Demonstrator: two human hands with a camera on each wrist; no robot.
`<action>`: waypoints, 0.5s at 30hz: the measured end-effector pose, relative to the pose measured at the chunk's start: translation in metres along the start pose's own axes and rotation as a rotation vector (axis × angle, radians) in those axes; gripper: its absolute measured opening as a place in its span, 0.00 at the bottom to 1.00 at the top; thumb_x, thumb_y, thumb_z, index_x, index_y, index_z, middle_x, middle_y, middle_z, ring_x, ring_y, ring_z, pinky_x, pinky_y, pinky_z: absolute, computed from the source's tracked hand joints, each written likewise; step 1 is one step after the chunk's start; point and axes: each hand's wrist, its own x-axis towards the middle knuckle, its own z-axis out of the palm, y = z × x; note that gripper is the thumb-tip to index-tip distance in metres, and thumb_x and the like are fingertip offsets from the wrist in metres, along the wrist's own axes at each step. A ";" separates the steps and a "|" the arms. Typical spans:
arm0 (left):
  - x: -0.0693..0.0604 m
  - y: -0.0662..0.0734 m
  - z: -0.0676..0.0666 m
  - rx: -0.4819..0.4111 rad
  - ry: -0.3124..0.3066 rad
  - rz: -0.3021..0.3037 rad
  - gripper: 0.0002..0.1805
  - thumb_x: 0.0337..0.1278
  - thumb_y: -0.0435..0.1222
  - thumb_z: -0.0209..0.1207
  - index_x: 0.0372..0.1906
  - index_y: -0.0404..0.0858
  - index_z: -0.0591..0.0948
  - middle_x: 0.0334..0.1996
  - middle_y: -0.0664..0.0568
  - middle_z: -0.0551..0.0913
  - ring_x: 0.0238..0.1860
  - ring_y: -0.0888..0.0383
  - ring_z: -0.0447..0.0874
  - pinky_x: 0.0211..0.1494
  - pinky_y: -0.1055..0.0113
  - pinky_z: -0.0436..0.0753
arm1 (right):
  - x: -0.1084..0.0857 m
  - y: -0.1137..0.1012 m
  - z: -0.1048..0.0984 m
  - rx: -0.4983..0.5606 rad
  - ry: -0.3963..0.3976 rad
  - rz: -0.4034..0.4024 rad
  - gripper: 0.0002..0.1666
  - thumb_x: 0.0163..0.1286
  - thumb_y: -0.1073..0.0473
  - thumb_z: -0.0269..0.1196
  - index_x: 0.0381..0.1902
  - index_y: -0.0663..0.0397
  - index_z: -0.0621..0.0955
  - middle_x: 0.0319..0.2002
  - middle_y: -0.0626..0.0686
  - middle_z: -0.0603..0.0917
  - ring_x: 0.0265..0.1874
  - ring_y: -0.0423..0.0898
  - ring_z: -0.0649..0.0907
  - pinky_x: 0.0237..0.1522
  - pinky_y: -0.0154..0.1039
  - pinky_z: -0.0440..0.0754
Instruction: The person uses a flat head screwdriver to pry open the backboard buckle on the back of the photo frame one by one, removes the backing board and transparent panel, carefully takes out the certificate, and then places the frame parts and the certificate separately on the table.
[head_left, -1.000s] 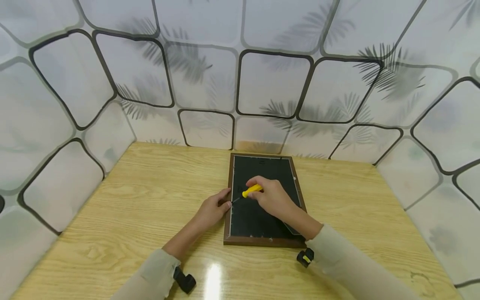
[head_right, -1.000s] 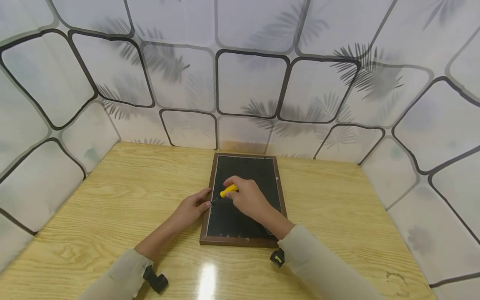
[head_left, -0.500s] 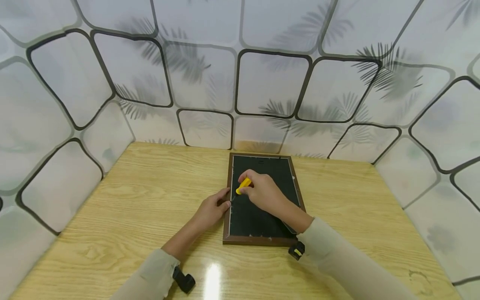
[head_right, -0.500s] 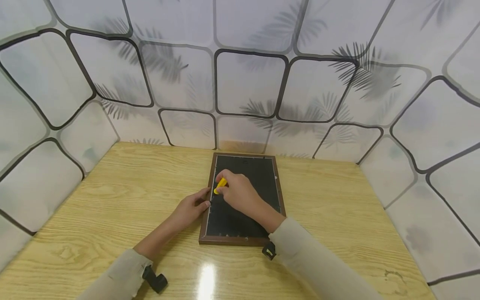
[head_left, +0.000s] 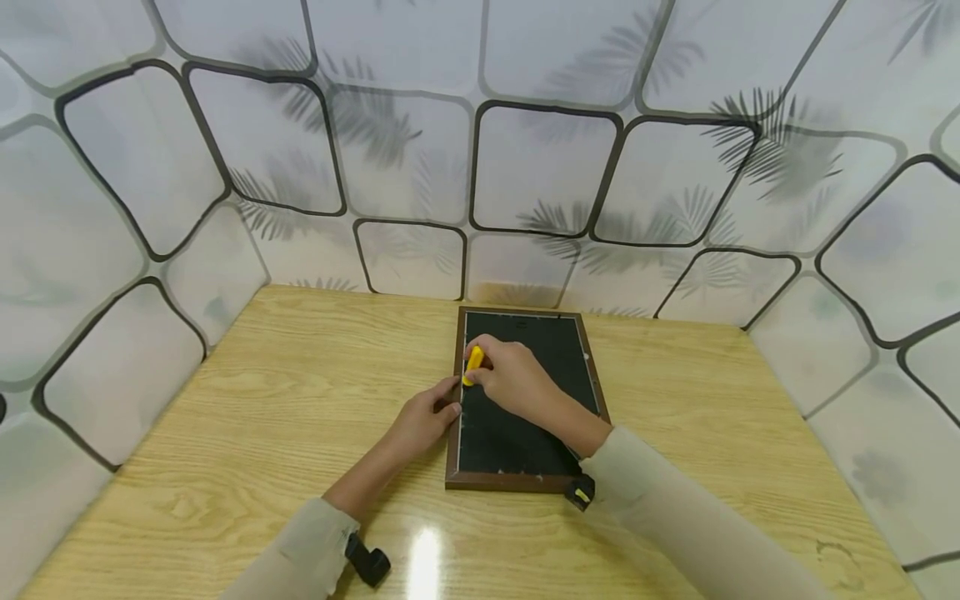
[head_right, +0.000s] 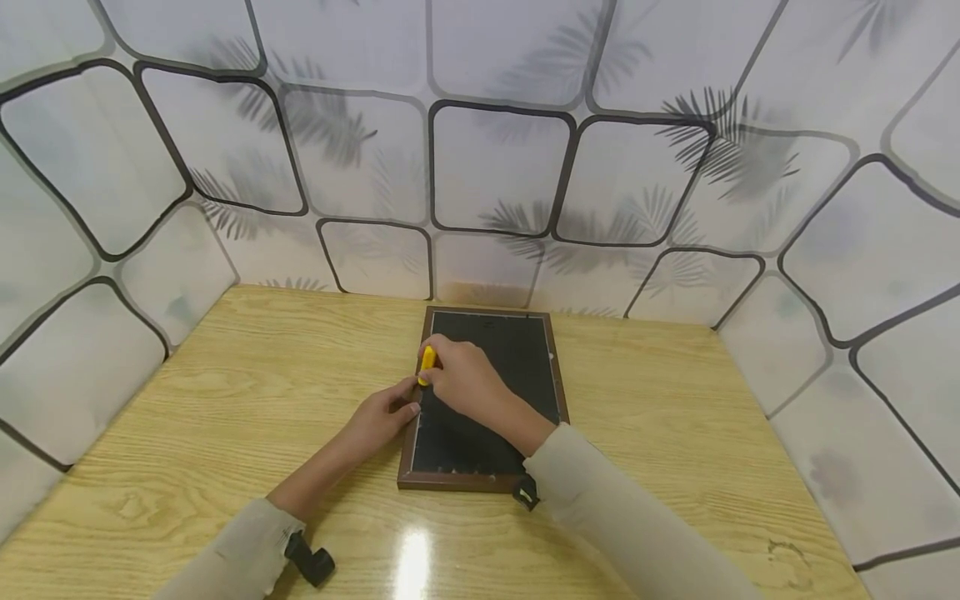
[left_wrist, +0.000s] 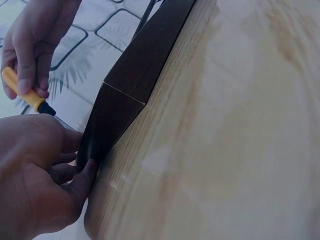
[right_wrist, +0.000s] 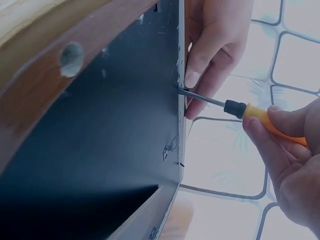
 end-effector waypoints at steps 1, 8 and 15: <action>0.000 0.000 0.000 -0.003 -0.001 0.002 0.28 0.74 0.35 0.55 0.75 0.43 0.68 0.51 0.47 0.82 0.46 0.54 0.78 0.50 0.61 0.79 | 0.001 0.000 0.001 -0.001 0.000 -0.007 0.13 0.72 0.59 0.65 0.52 0.54 0.79 0.37 0.49 0.86 0.28 0.39 0.81 0.32 0.34 0.81; -0.001 -0.001 0.001 0.006 0.017 0.014 0.28 0.73 0.34 0.56 0.75 0.44 0.68 0.57 0.45 0.81 0.52 0.52 0.78 0.58 0.54 0.80 | 0.005 -0.003 0.006 0.016 0.002 -0.014 0.13 0.71 0.60 0.65 0.51 0.57 0.80 0.36 0.49 0.85 0.29 0.40 0.82 0.32 0.35 0.82; -0.001 -0.001 0.000 0.016 0.018 0.012 0.29 0.73 0.35 0.56 0.76 0.43 0.68 0.58 0.43 0.81 0.55 0.51 0.79 0.61 0.50 0.79 | 0.003 -0.003 0.006 0.058 0.009 0.003 0.12 0.71 0.60 0.66 0.50 0.55 0.80 0.37 0.48 0.87 0.30 0.38 0.84 0.33 0.33 0.83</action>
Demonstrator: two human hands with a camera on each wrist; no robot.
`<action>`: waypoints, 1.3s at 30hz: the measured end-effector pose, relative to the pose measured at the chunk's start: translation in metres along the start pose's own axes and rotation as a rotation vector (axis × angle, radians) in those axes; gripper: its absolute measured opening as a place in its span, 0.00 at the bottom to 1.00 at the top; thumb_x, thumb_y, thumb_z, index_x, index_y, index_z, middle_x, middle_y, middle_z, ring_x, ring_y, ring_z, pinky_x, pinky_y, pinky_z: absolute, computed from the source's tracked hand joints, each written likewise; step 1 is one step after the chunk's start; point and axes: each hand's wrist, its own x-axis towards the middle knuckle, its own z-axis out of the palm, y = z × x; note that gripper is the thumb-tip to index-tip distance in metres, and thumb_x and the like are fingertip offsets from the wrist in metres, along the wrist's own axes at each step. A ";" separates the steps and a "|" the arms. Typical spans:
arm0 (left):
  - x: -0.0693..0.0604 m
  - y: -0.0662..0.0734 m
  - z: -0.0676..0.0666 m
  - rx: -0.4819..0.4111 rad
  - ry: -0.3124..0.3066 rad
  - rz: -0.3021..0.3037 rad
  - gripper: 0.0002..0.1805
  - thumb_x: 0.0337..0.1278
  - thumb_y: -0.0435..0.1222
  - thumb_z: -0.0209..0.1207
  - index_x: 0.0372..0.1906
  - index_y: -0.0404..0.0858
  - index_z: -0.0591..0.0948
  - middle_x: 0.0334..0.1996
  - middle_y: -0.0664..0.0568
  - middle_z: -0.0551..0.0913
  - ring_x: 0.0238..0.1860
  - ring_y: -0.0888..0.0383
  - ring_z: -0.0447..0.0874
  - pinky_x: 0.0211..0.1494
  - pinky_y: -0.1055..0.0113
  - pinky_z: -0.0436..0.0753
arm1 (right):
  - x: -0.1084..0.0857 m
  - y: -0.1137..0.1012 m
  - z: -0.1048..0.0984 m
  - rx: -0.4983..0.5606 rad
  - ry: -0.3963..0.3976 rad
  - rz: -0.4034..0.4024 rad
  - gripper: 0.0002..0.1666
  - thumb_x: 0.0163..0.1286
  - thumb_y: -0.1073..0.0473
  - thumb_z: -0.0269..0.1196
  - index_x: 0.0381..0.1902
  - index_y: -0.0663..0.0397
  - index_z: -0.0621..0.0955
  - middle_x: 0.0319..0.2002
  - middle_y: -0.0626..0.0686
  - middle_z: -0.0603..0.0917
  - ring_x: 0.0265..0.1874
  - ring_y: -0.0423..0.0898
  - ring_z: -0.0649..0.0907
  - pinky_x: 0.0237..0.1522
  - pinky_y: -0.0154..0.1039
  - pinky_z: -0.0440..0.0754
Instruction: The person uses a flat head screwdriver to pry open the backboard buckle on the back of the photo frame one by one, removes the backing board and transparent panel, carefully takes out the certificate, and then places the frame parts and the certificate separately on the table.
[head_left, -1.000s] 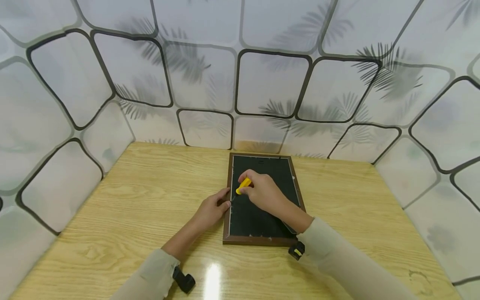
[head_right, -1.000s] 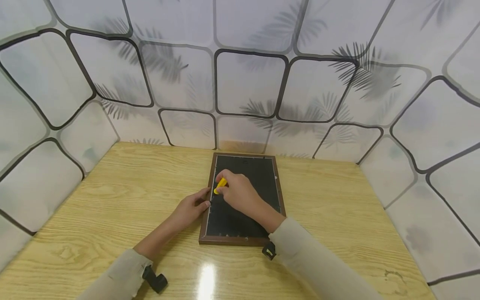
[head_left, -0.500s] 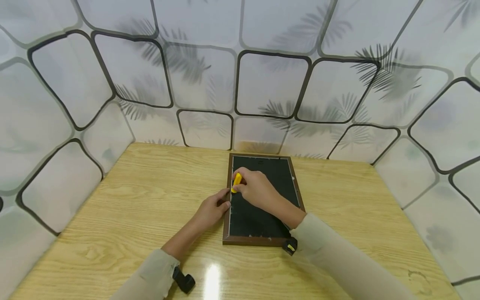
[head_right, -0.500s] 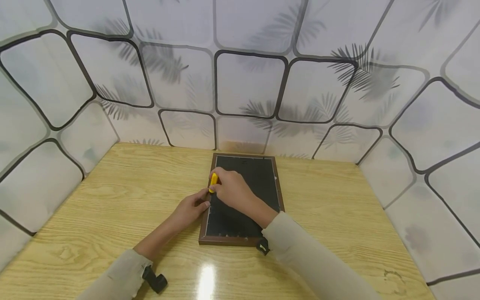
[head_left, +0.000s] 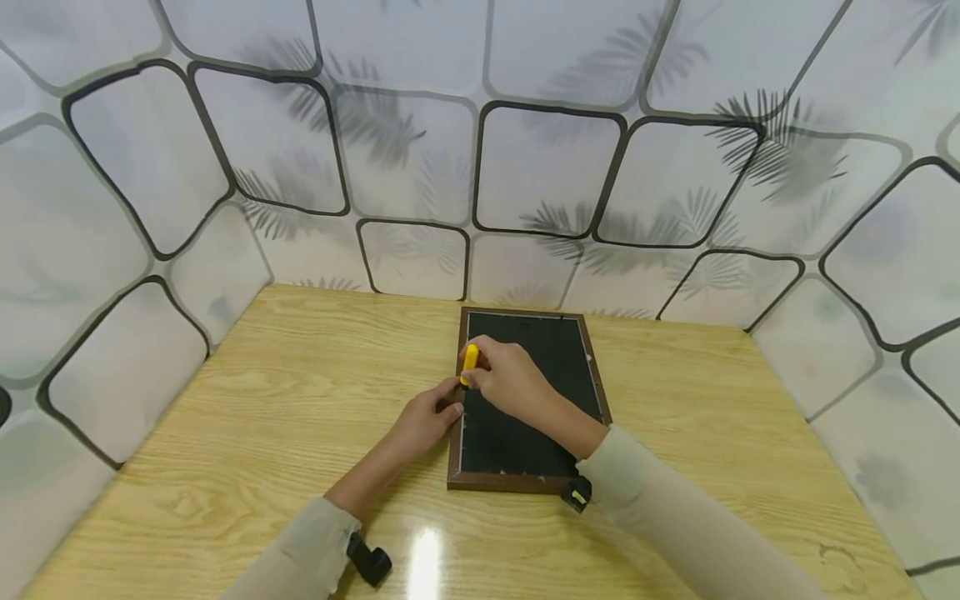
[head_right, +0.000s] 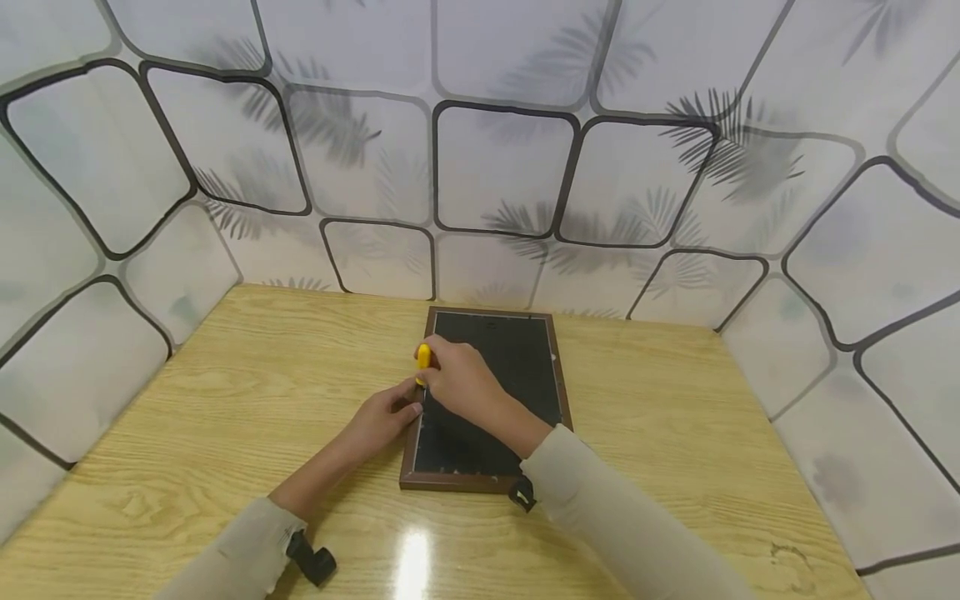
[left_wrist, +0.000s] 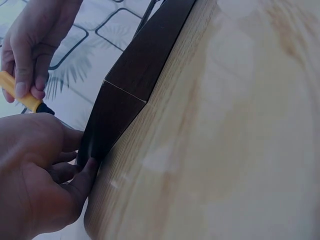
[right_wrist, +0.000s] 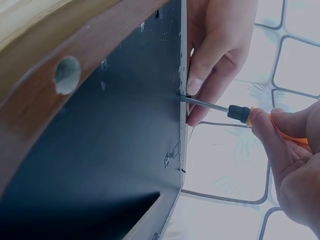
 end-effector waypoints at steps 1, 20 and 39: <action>0.000 0.000 0.000 -0.002 -0.001 -0.004 0.29 0.73 0.35 0.56 0.75 0.43 0.68 0.57 0.44 0.82 0.54 0.51 0.79 0.60 0.51 0.80 | 0.000 0.001 0.000 0.008 0.001 0.004 0.12 0.71 0.60 0.66 0.51 0.54 0.80 0.37 0.48 0.87 0.31 0.38 0.84 0.33 0.33 0.84; 0.002 0.002 -0.001 0.036 0.004 0.004 0.27 0.73 0.35 0.57 0.74 0.42 0.70 0.48 0.46 0.84 0.46 0.55 0.80 0.53 0.56 0.79 | -0.024 0.034 -0.016 0.178 0.023 0.104 0.14 0.71 0.58 0.66 0.52 0.52 0.80 0.42 0.51 0.87 0.39 0.44 0.87 0.41 0.37 0.87; 0.003 -0.002 0.001 0.049 0.011 -0.001 0.29 0.73 0.36 0.57 0.75 0.44 0.69 0.54 0.43 0.83 0.55 0.50 0.80 0.63 0.49 0.77 | -0.050 0.077 -0.025 0.022 -0.102 0.162 0.18 0.69 0.62 0.67 0.56 0.58 0.85 0.42 0.54 0.89 0.31 0.40 0.84 0.37 0.36 0.85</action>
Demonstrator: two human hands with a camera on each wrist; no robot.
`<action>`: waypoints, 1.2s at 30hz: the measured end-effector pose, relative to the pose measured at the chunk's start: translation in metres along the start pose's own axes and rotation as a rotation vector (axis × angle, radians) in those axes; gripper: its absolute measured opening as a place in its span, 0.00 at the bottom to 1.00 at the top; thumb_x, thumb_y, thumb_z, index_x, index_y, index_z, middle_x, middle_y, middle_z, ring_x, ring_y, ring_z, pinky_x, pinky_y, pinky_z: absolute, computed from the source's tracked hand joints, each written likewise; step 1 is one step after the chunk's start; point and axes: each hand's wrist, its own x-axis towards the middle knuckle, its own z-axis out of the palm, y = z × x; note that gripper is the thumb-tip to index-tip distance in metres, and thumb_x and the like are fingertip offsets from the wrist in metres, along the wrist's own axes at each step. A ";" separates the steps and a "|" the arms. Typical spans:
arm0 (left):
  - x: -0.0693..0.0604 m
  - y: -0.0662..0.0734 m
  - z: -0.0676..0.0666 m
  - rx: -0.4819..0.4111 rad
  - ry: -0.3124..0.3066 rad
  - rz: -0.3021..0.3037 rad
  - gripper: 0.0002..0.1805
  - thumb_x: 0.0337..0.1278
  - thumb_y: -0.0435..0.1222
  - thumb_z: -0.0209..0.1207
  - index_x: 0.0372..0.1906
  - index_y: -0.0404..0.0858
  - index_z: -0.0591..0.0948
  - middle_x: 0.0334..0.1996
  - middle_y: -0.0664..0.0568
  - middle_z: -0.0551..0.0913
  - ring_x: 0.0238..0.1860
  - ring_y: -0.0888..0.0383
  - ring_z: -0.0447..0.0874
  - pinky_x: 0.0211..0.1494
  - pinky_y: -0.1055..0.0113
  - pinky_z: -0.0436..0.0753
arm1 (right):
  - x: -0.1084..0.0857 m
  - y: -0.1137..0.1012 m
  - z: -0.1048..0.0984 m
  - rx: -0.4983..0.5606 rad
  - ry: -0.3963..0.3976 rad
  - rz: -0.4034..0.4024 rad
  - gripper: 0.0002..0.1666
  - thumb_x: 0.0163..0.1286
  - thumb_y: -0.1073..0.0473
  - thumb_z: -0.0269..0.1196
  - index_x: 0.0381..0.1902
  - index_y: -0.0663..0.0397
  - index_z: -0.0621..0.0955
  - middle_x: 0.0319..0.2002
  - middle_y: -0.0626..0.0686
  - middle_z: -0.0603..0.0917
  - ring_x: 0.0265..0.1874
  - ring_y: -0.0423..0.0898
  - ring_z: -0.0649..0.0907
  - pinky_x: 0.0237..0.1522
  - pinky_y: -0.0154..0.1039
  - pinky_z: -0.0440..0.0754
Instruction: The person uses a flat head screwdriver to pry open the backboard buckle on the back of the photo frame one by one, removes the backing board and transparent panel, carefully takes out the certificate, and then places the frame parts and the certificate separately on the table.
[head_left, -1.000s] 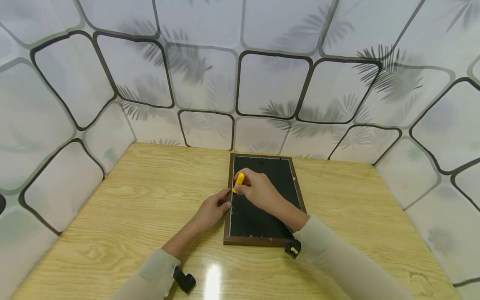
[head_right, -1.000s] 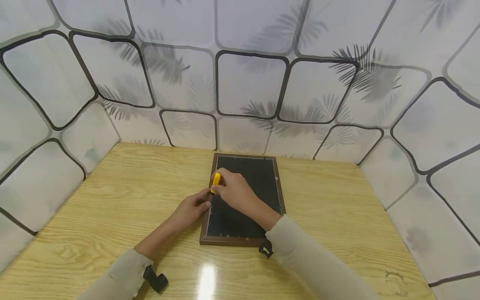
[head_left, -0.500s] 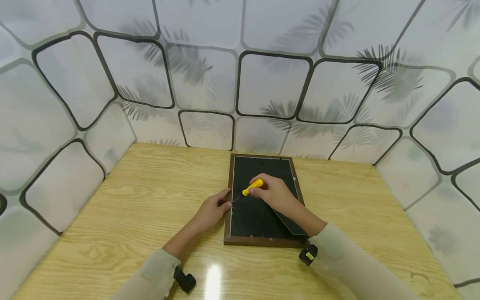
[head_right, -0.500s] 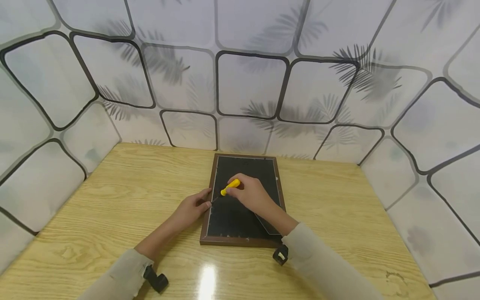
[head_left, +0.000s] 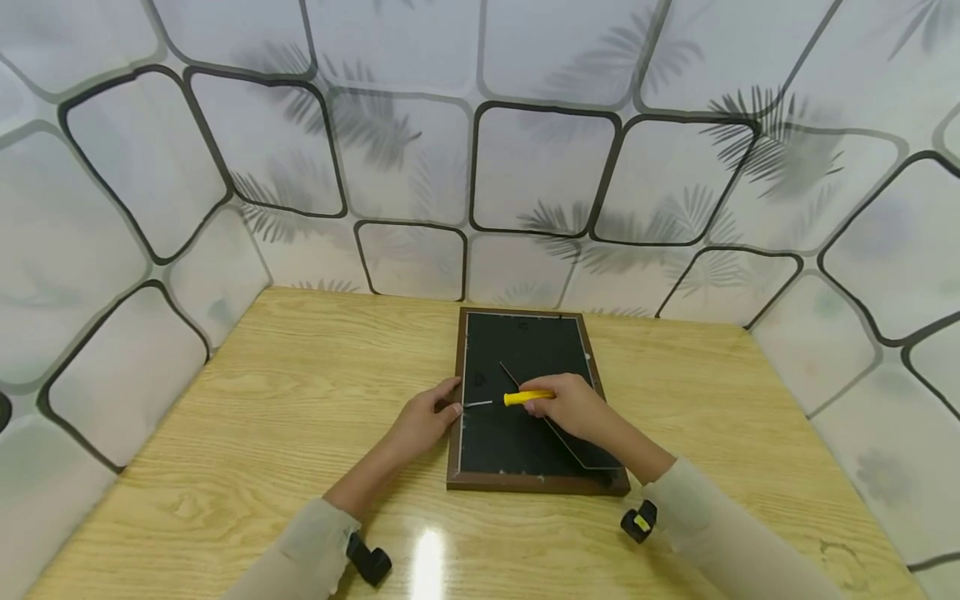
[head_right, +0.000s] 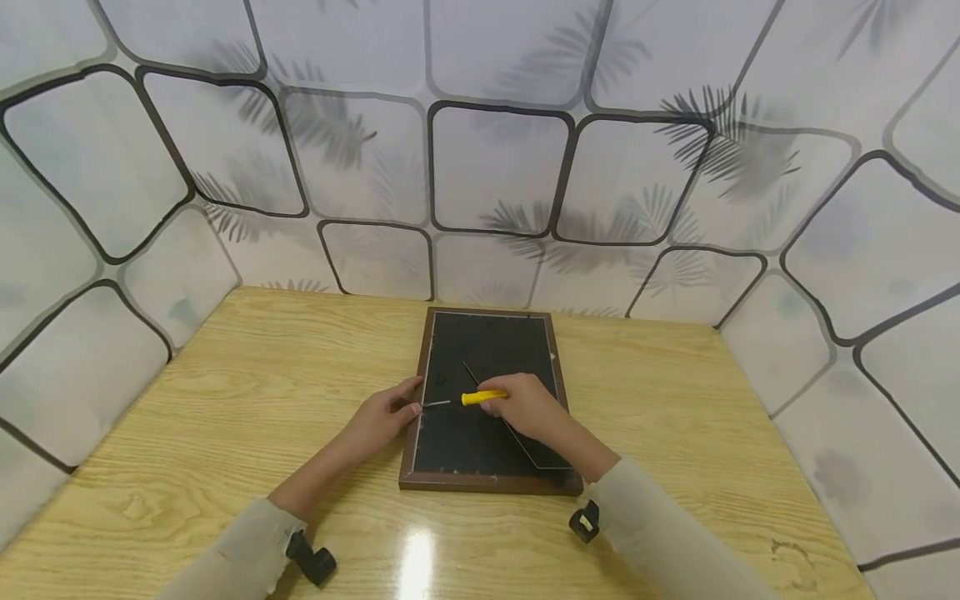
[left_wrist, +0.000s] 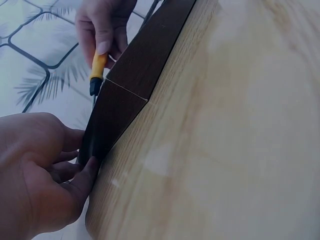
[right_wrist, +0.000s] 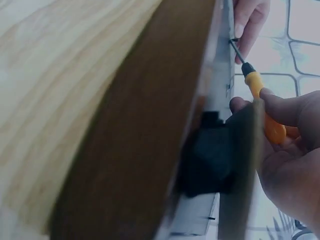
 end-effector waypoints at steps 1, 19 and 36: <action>0.000 0.000 0.000 -0.007 -0.001 -0.007 0.29 0.73 0.37 0.57 0.75 0.44 0.68 0.55 0.42 0.83 0.56 0.50 0.79 0.63 0.49 0.76 | -0.001 0.001 0.000 0.008 -0.001 0.000 0.18 0.69 0.63 0.66 0.56 0.59 0.85 0.42 0.54 0.89 0.32 0.40 0.85 0.37 0.36 0.85; -0.001 0.002 -0.001 0.001 0.007 0.015 0.30 0.73 0.36 0.57 0.76 0.41 0.66 0.45 0.46 0.85 0.42 0.56 0.81 0.45 0.60 0.79 | 0.002 0.073 -0.037 0.427 0.194 0.189 0.23 0.78 0.59 0.57 0.65 0.66 0.76 0.56 0.67 0.82 0.47 0.47 0.87 0.52 0.38 0.85; -0.013 0.010 0.003 -0.002 0.013 -0.004 0.31 0.71 0.35 0.59 0.75 0.37 0.67 0.46 0.44 0.86 0.39 0.57 0.82 0.35 0.67 0.78 | 0.004 0.100 -0.037 0.460 0.209 0.189 0.22 0.77 0.59 0.59 0.63 0.67 0.77 0.55 0.66 0.83 0.44 0.38 0.86 0.49 0.31 0.85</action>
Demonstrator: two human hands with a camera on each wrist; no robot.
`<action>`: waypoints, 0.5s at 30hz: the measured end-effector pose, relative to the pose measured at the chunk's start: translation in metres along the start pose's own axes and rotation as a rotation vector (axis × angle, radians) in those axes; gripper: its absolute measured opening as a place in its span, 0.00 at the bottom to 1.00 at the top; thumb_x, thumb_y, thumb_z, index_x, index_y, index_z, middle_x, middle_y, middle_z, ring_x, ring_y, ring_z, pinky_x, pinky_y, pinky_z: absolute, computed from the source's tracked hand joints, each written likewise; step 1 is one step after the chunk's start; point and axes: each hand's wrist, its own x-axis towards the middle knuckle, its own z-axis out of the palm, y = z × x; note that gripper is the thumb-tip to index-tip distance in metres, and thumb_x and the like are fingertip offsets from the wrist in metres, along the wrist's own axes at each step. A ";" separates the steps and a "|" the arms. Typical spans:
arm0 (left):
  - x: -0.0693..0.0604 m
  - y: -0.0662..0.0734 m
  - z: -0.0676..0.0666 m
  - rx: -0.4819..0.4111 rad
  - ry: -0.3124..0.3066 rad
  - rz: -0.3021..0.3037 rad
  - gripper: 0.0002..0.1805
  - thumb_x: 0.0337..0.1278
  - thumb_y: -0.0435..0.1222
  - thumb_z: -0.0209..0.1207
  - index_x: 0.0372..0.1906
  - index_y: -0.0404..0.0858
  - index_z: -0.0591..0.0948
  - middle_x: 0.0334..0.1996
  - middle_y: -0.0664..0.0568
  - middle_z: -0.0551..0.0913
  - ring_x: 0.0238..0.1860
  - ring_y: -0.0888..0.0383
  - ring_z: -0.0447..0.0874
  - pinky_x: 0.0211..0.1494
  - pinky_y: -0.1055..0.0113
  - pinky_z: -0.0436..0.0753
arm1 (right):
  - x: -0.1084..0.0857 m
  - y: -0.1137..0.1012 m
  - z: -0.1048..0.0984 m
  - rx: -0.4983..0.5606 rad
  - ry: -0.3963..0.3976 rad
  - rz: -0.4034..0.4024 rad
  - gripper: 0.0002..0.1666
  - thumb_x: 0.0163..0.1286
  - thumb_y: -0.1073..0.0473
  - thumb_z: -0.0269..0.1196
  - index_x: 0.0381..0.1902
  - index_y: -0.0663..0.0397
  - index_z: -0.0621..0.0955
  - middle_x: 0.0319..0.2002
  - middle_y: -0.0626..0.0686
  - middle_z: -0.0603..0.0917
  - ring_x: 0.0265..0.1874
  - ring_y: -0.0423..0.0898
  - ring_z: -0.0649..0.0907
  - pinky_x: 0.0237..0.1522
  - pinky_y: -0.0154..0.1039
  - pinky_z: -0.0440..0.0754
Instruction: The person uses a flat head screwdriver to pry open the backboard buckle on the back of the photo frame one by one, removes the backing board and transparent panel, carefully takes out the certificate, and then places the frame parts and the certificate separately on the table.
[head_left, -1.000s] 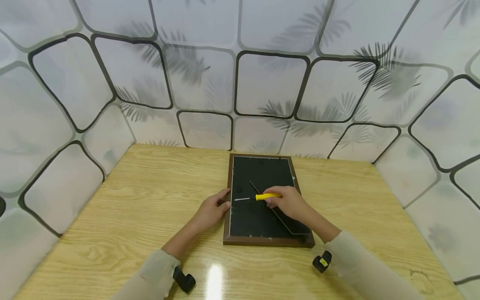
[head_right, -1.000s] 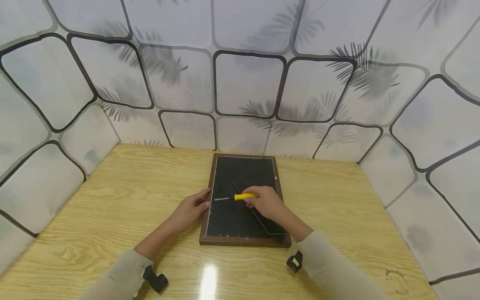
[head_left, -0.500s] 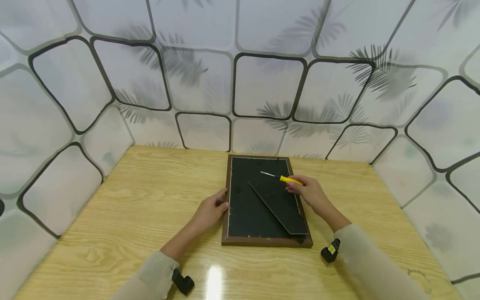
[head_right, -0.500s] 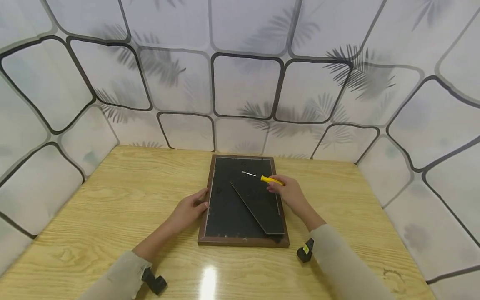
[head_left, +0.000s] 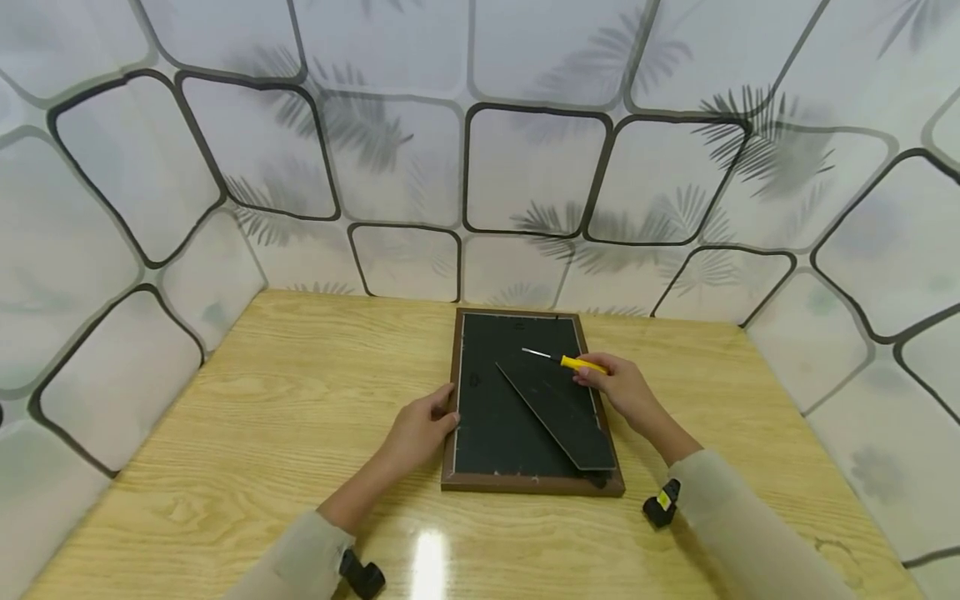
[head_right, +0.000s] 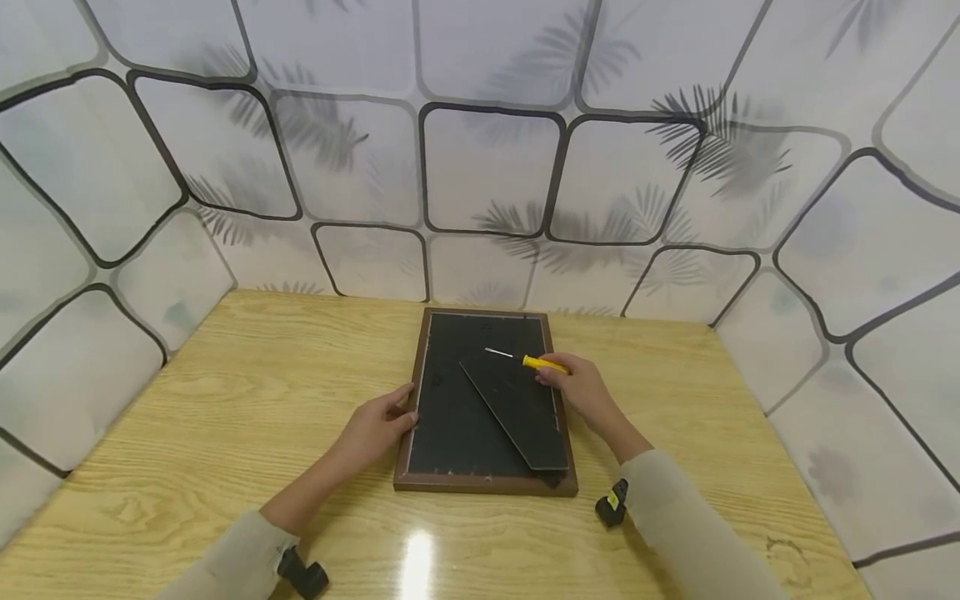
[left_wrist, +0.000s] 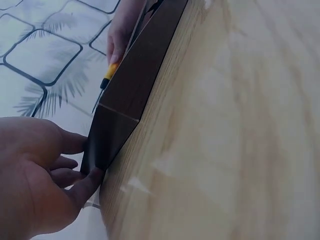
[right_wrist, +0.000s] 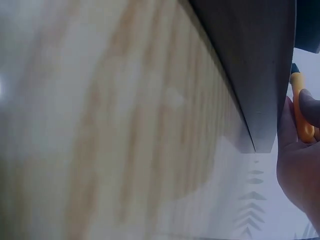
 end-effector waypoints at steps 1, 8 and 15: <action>0.001 0.000 0.000 -0.002 0.000 0.002 0.31 0.71 0.35 0.59 0.75 0.37 0.67 0.47 0.44 0.86 0.40 0.57 0.83 0.36 0.67 0.78 | -0.002 0.000 -0.001 -0.002 -0.003 -0.002 0.23 0.77 0.59 0.59 0.63 0.67 0.77 0.55 0.66 0.83 0.44 0.38 0.86 0.49 0.30 0.85; 0.012 -0.004 -0.004 -0.034 -0.021 0.018 0.30 0.69 0.32 0.60 0.74 0.40 0.69 0.47 0.45 0.87 0.43 0.56 0.86 0.36 0.66 0.81 | -0.023 -0.001 -0.005 0.004 -0.025 0.037 0.24 0.77 0.56 0.59 0.65 0.66 0.76 0.54 0.62 0.84 0.45 0.39 0.85 0.49 0.30 0.84; 0.031 -0.009 -0.012 -0.103 -0.054 0.022 0.27 0.71 0.31 0.58 0.73 0.39 0.71 0.55 0.38 0.84 0.51 0.49 0.87 0.50 0.58 0.87 | -0.049 -0.003 0.002 0.007 -0.033 0.054 0.24 0.77 0.56 0.60 0.63 0.65 0.78 0.51 0.60 0.85 0.45 0.41 0.85 0.49 0.32 0.84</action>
